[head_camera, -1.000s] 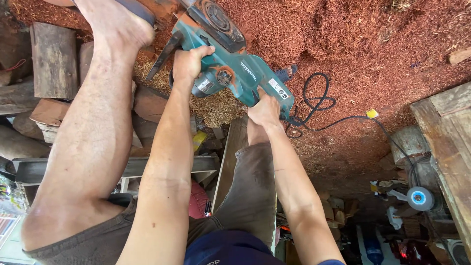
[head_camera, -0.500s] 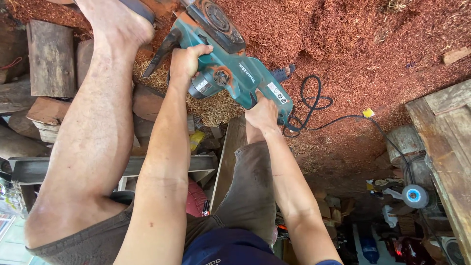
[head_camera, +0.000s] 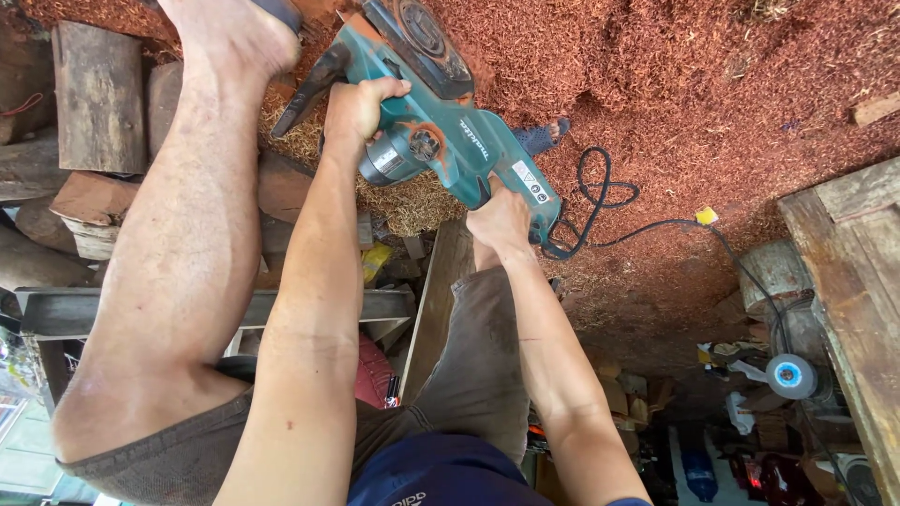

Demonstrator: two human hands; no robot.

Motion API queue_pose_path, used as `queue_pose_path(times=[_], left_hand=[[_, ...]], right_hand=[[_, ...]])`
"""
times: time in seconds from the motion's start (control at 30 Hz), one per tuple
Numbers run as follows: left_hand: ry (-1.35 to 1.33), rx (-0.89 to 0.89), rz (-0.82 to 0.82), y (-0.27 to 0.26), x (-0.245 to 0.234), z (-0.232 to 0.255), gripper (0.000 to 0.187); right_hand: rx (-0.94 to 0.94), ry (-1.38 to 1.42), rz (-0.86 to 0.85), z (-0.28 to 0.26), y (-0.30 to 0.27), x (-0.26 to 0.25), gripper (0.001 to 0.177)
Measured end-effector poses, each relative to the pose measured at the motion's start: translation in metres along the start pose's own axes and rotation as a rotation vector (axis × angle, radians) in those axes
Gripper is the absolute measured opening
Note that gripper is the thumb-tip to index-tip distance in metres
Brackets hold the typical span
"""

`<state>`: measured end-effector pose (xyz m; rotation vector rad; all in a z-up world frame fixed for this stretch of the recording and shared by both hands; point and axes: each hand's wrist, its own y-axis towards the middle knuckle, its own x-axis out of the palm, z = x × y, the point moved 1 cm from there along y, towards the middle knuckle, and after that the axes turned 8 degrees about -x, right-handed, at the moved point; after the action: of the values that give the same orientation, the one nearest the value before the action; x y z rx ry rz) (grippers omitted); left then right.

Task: The recorder handles various wood blocks, measures them with a tape measure, and cuts them using a power saw.

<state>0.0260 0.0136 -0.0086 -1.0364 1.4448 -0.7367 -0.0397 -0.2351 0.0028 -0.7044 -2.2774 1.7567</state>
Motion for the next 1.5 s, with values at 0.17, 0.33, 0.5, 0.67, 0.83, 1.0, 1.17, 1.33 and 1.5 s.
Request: queue_pose_path(times=[0.17, 0.33, 0.5, 0.67, 0.83, 1.0, 1.17, 1.33, 1.5], left_hand=[[-0.03, 0.012, -0.025, 0.011, -0.001, -0.007, 0.033], [-0.016, 0.025, -0.013, 0.007, -0.002, -0.005, 0.034], [-0.01, 0.071, 0.008, 0.019, 0.006, -0.012, 0.036], [0.024, 0.086, 0.108, 0.023, 0.014, -0.015, 0.043], [0.036, 0.07, 0.181, 0.039, 0.021, -0.02, 0.047], [0.033, 0.135, 0.194, 0.047, 0.024, -0.022, 0.048], [0.041, 0.127, 0.231, 0.048, 0.029, -0.018, 0.047], [0.015, 0.169, 0.239, 0.058, 0.032, -0.026, 0.047], [-0.002, 0.16, 0.201, 0.056, 0.025, -0.024, 0.045]], right_hand=[[-0.002, 0.015, 0.018, -0.004, -0.005, 0.001, 0.056], [0.016, -0.01, 0.001, 0.004, 0.002, 0.007, 0.068], [-0.016, 0.016, 0.008, 0.012, 0.016, 0.008, 0.067], [-0.096, 0.046, 0.003, 0.034, 0.046, 0.023, 0.075], [-0.116, 0.061, -0.006, 0.036, 0.067, 0.019, 0.061], [-0.264, 0.061, 0.058, 0.051, 0.093, 0.034, 0.042], [-0.198, 0.086, -0.02, 0.047, 0.105, 0.029, 0.055], [-0.192, 0.083, -0.02, 0.047, 0.11, 0.029, 0.06], [-0.233, 0.072, 0.047, 0.041, 0.088, 0.028, 0.052]])
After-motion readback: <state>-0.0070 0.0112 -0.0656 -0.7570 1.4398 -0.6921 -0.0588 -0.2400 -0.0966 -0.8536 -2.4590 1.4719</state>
